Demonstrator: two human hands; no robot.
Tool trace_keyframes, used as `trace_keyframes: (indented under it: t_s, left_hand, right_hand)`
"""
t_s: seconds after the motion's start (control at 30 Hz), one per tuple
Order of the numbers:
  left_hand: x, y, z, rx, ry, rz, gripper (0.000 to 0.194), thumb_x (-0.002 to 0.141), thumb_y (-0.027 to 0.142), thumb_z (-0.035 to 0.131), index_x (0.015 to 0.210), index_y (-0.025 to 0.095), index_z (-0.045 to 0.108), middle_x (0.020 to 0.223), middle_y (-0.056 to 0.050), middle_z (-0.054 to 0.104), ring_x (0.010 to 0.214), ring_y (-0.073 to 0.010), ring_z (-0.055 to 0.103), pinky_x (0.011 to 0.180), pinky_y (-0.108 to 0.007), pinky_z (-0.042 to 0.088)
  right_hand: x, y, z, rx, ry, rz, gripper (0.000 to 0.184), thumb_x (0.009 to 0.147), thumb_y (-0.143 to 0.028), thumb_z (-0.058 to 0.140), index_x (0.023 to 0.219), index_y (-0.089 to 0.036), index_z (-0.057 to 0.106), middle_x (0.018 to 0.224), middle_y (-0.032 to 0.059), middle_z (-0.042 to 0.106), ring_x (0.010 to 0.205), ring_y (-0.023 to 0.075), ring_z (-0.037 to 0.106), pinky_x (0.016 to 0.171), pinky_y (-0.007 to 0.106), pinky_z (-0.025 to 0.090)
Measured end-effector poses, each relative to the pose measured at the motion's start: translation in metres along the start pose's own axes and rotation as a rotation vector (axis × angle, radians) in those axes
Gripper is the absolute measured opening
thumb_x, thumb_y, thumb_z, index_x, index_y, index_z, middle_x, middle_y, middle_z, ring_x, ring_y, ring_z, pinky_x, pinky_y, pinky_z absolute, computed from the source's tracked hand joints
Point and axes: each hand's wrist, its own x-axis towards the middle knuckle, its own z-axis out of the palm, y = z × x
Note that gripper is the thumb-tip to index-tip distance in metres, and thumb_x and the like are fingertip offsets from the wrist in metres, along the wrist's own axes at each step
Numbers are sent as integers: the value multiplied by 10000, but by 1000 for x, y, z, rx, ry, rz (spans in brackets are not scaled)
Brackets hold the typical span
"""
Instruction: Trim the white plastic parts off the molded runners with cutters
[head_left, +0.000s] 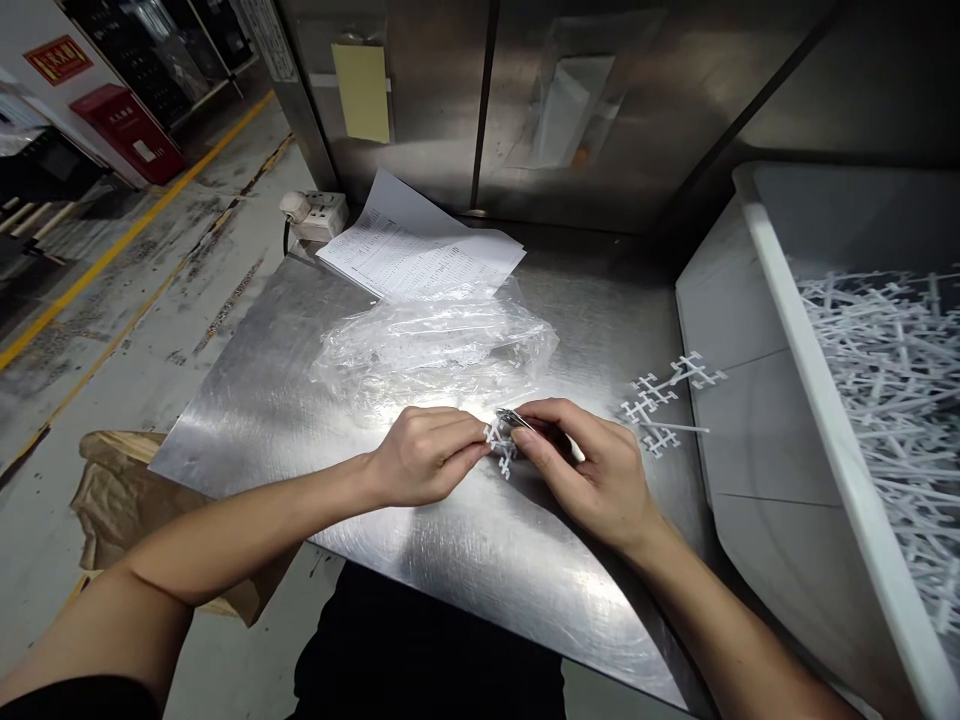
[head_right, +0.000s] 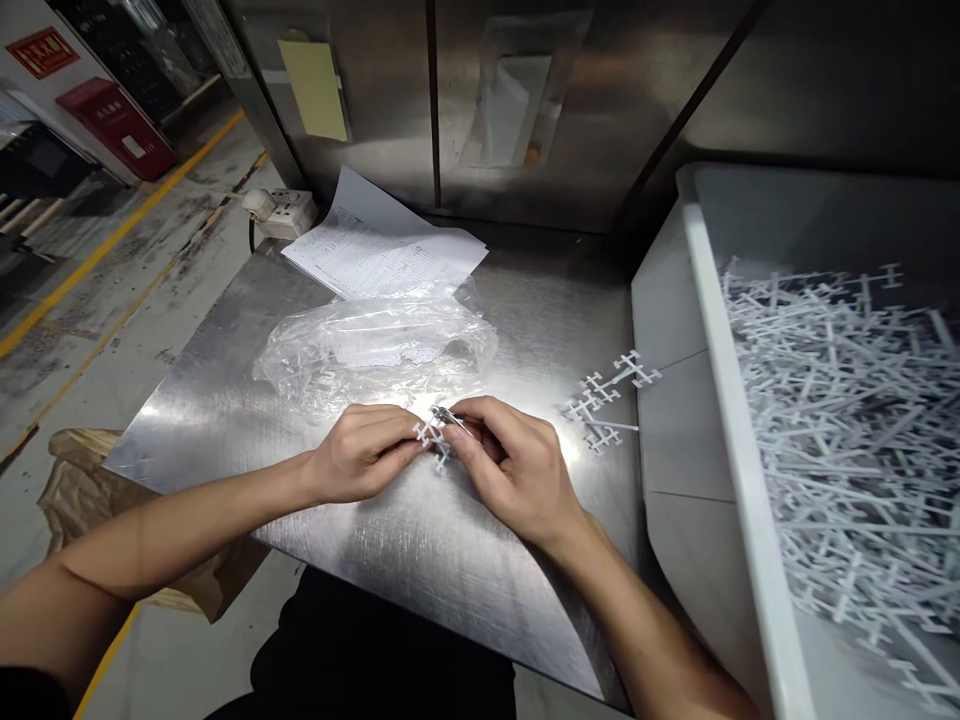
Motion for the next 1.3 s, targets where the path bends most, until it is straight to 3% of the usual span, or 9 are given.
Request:
trace_keyframes:
  t_s: [0.53, 0.63, 0.8, 0.97, 1.13, 1.3]
  left_hand:
    - [-2, -2, 1, 1, -3, 7, 183, 1101, 209, 581, 1021, 185, 744, 882, -64, 812, 804, -195, 797, 752, -301, 650]
    - [-1, 0, 1, -3, -6, -5, 180, 1106, 192, 571, 1034, 172, 735, 867, -61, 800, 771, -184, 774, 714, -286, 616]
    - [-1, 0, 2, 14, -1, -31, 176, 1115, 202, 578, 1022, 159, 722, 752, -13, 716, 628, -140, 647, 608, -261, 501]
    - [-1, 0, 3, 20, -7, -64, 186, 1136, 250, 576, 1049, 174, 722, 785, -5, 737, 651, -126, 663, 619, -239, 496]
    - [-2, 0, 4, 24, 0, -76, 174, 1125, 244, 589, 1040, 174, 724, 789, -4, 742, 655, -132, 674, 621, -242, 503]
    - [-3, -1, 4, 29, -16, -84, 161, 1116, 213, 579, 1041, 175, 715, 815, -5, 750, 681, -136, 685, 644, -240, 509]
  right_hand:
    - [0, -1, -1, 1, -23, -7, 68, 1070, -265, 694, 1115, -252, 743, 898, 13, 798, 704, 181, 709, 647, 325, 540]
    - [-1, 1, 5, 54, -3, 60, 80, 1070, -289, 690, 1090, -248, 756, 908, 13, 807, 740, 185, 733, 664, 309, 549]
    - [1, 3, 16, 169, 33, 236, 156, 1041, -335, 694, 949, -223, 751, 745, -10, 722, 625, 160, 628, 574, 287, 457]
    - [4, 3, 16, 192, 18, 348, 233, 1023, -388, 694, 892, -203, 745, 719, 0, 682, 644, 162, 582, 596, 294, 424]
    - [5, -3, 9, 205, 56, 288, 195, 1022, -374, 703, 921, -212, 743, 722, -5, 674, 623, 156, 574, 570, 289, 424]
    - [0, -12, 7, 167, -30, 196, 134, 1055, -331, 691, 1004, -224, 754, 791, 0, 743, 655, 157, 650, 598, 286, 478]
